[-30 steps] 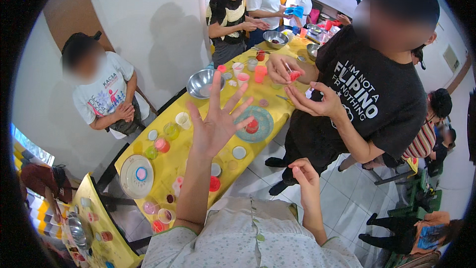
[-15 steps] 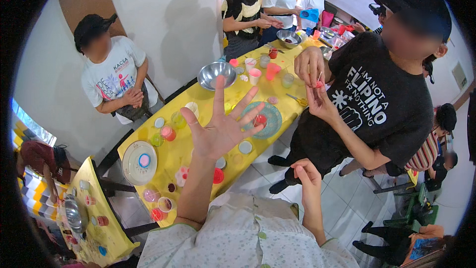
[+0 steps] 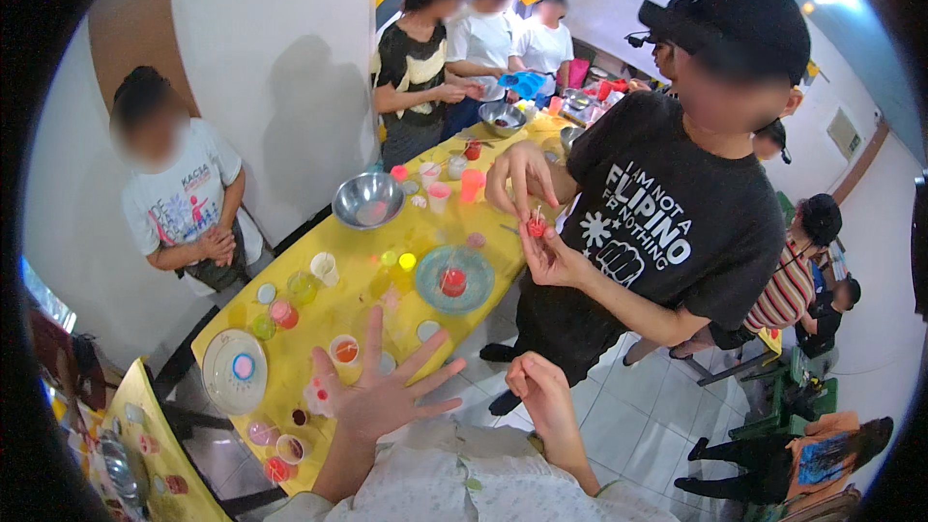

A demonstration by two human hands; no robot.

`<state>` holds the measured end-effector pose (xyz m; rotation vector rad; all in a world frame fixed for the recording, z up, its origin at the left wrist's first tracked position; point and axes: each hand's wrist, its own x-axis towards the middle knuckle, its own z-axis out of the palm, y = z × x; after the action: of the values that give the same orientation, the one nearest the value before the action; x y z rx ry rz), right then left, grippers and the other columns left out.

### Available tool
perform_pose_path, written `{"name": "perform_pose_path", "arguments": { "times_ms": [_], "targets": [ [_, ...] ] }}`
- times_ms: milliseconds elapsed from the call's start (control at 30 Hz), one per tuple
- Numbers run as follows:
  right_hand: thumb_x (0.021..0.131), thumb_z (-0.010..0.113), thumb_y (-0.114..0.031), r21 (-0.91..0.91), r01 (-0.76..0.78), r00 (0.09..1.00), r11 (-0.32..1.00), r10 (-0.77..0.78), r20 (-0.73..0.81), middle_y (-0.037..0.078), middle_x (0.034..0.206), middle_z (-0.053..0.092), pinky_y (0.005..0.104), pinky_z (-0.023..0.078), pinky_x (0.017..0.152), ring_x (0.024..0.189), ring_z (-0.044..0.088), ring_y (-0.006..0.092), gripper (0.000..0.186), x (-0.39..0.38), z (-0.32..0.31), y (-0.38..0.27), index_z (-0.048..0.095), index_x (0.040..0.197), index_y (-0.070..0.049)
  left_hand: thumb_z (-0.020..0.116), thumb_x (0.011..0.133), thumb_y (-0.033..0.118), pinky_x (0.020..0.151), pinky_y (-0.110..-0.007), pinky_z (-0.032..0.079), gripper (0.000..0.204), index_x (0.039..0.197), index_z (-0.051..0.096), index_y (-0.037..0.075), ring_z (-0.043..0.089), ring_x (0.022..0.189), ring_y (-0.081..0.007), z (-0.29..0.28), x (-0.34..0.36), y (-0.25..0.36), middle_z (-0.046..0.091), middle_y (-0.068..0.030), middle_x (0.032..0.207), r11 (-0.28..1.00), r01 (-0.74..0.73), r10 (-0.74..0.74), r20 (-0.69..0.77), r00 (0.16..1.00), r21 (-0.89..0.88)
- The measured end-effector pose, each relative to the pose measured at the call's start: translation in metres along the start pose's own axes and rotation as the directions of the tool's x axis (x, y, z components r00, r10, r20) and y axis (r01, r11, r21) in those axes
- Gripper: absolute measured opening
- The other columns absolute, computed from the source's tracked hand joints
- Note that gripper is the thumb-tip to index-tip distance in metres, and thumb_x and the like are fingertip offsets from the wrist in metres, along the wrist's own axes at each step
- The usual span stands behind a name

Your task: The person holds a white silicone mold with red liquid in its cavities and repeatedly presses the mold to release small, round red candy pieces. The person handles the mold with both hands, occasionally showing the released candy to a person across the table.

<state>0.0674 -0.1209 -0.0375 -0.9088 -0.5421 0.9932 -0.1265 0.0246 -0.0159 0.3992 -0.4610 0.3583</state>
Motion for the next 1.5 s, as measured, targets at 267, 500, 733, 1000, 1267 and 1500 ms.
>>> {"name": "perform_pose_path", "arguments": {
  "times_ms": [267,500,733,1000,1267,1500],
  "targets": [
    [0.09,0.056,-0.013,-0.151,0.03,0.999,0.988,-0.034,-0.026,-0.001,0.072,0.052,0.0224,0.032,0.065,0.067,0.043,0.0085,0.013,-0.01,0.015,0.003,0.06,0.086,-0.002,0.012,0.066,0.092,0.106,-0.065,0.004,0.091,0.144,-0.005,0.048,-0.001,0.143,-0.0374,0.001,-0.005,-0.009,-0.007,-0.0142,0.156,0.988,0.108,-0.099,-0.081,0.992,0.109],
    [0.067,0.073,-0.008,-0.76,0.578,0.81,0.298,-0.321,0.49,0.004,0.09,0.056,0.0335,0.035,0.077,0.084,0.048,0.0233,0.023,-0.014,0.056,-0.034,0.068,0.09,-0.011,0.011,0.054,0.097,0.107,-0.055,0.014,0.116,0.148,-0.012,0.033,0.015,0.14,-0.0295,0.022,-0.002,-0.011,0.009,-0.008,0.156,0.8,0.406,-0.336,-0.23,0.913,0.443],
    [0.067,0.075,-0.015,-0.71,0.684,0.729,0.167,-0.146,0.669,0.005,0.095,0.053,0.0372,0.032,0.075,0.088,0.046,0.0257,0.021,-0.005,0.067,-0.037,0.067,0.086,-0.009,0.011,0.055,0.096,0.1,-0.046,0.025,0.117,0.15,-0.008,0.03,0.027,0.131,-0.0224,0.018,0.001,-0.02,0.019,-0.0048,0.151,0.795,0.464,-0.442,-0.153,0.884,0.391],
    [0.061,0.077,-0.003,-0.678,0.653,0.754,0.338,-0.202,0.626,0.007,0.088,0.055,0.033,0.039,0.072,0.085,0.048,0.0242,0.022,-0.001,0.064,-0.03,0.067,0.081,-0.002,0.009,0.054,0.097,0.098,-0.049,0.026,0.117,0.15,-0.006,0.031,0.026,0.131,-0.0217,0.019,0.002,-0.021,0.018,-0.0036,0.151,0.765,0.504,-0.459,-0.21,0.863,0.4],
    [0.057,0.077,0.002,-0.685,0.624,0.775,0.376,-0.186,0.604,0.008,0.086,0.056,0.0307,0.043,0.068,0.085,0.05,0.0228,0.025,-0.002,0.062,-0.028,0.067,0.08,0.001,0.007,0.053,0.097,0.1,-0.052,0.024,0.117,0.149,-0.007,0.033,0.025,0.132,-0.0219,0.021,0.004,-0.02,0.018,-0.0031,0.151,0.753,0.547,-0.489,-0.246,0.837,0.365],
    [0.066,0.075,-0.005,-0.696,0.612,0.781,0.375,-0.15,0.606,0.004,0.091,0.057,0.0332,0.04,0.077,0.088,0.049,0.0247,0.019,-0.002,0.058,-0.031,0.066,0.082,-0.007,0.006,0.051,0.098,0.102,-0.055,0.022,0.118,0.149,-0.008,0.033,0.023,0.135,-0.0242,0.018,0.008,-0.019,0.015,-0.0046,0.152,0.743,0.567,-0.515,-0.236,0.824,0.355]
  ]
}}
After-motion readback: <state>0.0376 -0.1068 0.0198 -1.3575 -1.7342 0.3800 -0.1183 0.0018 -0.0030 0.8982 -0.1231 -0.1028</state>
